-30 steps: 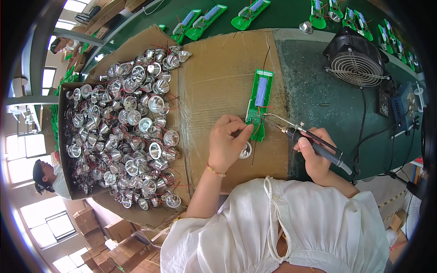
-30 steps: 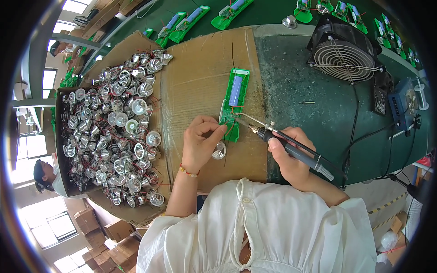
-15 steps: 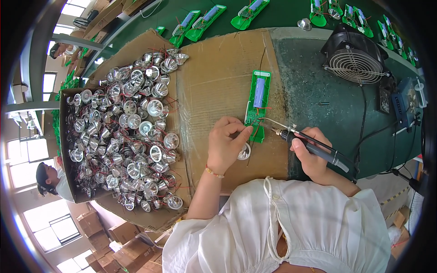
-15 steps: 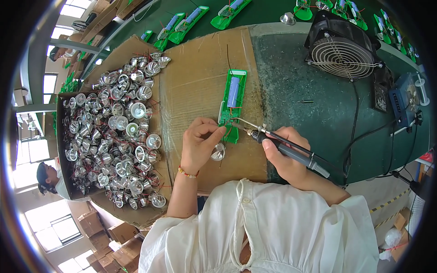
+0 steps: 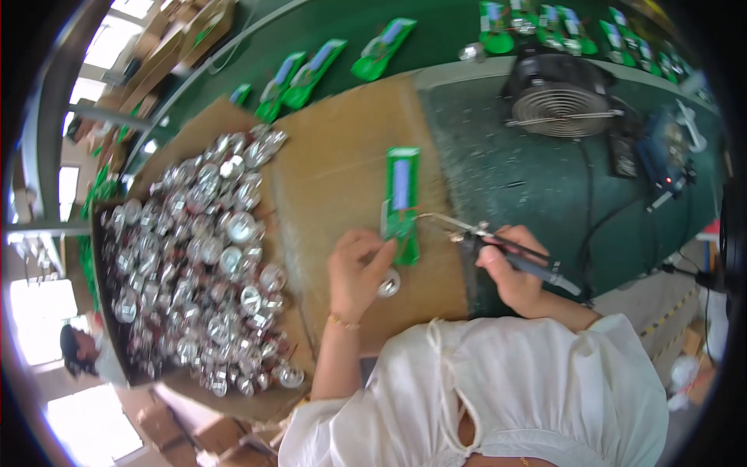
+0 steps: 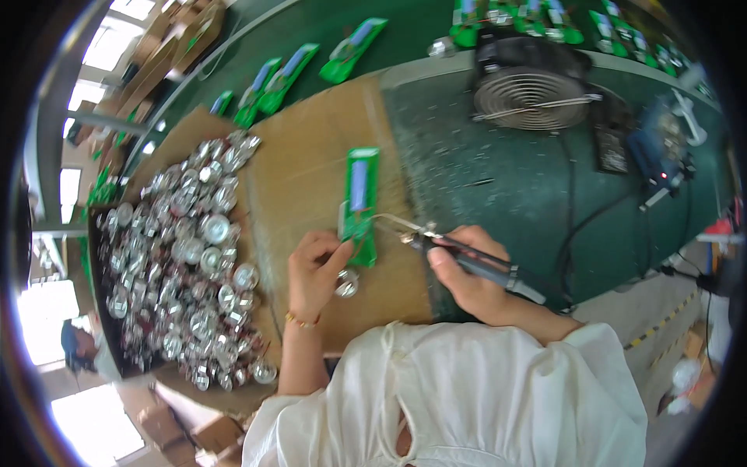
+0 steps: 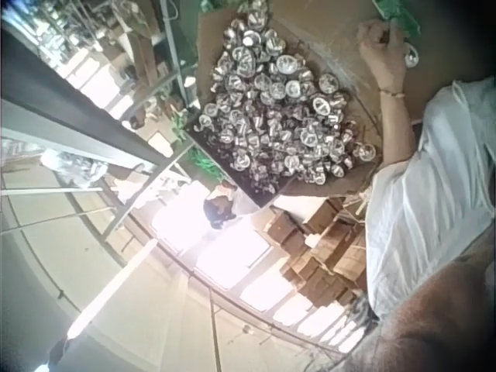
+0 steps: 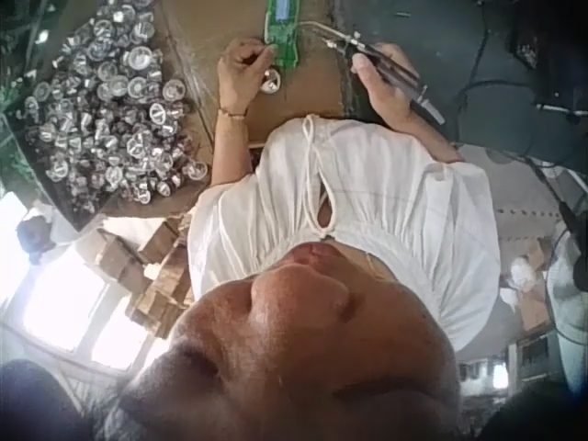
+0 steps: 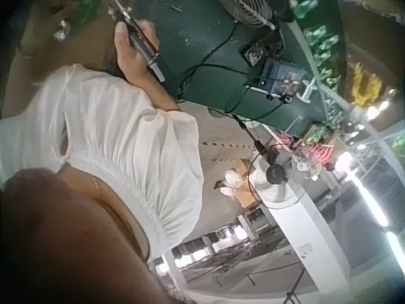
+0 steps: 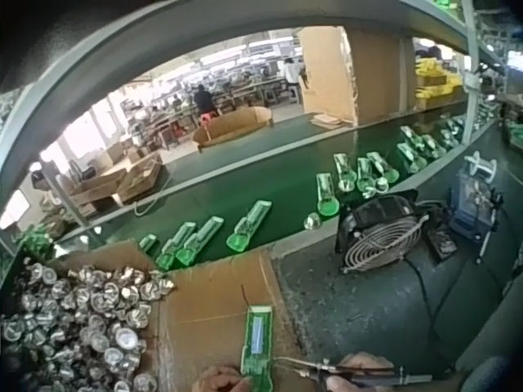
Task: Soldering electrical wires and components onto a green plastic circuit board housing at an assembly line station.
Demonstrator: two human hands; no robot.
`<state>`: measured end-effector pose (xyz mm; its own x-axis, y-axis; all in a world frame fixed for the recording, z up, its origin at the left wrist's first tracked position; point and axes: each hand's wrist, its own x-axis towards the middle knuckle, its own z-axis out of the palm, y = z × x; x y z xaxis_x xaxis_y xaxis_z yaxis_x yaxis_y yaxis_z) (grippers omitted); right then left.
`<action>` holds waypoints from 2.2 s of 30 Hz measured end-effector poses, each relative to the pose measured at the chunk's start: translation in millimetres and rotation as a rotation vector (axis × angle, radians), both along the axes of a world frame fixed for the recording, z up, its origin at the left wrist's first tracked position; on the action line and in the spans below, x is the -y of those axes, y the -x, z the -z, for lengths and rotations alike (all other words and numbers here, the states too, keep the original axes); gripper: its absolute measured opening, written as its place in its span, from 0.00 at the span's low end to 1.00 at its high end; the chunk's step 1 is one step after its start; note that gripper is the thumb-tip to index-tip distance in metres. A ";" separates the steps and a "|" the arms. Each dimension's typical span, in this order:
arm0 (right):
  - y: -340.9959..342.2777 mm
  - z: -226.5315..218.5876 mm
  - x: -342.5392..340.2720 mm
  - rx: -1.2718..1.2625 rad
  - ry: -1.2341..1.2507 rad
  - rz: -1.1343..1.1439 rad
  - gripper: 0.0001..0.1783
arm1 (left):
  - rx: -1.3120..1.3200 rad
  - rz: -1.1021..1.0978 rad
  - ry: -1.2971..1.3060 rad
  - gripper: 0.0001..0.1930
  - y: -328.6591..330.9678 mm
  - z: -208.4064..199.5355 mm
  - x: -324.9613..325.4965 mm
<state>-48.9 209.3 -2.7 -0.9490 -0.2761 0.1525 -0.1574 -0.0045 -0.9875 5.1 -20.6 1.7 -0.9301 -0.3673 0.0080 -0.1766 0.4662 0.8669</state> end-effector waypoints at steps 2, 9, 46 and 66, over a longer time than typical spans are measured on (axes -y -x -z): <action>3.5 6.4 -1.5 -0.028 -0.024 0.037 0.09 | 0.002 -0.002 -0.009 0.05 -2.8 0.4 3.5; 15.4 11.5 -22.3 -0.017 0.008 0.093 0.10 | 0.074 0.013 -0.006 0.04 -4.2 -20.2 -1.1; 34.5 24.8 -31.3 0.124 0.098 0.151 0.08 | 0.139 -0.119 0.282 0.34 21.7 -22.2 -15.3; 7.6 8.7 -23.6 0.066 0.157 0.028 0.07 | -0.237 -0.242 -0.284 0.07 32.2 -28.4 65.0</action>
<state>-56.4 232.9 -11.4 -0.9654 -0.2269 0.1286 -0.0944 -0.1558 -0.9833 -27.2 -85.6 30.1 -0.8017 -0.5925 0.0787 -0.0318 0.1738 0.9843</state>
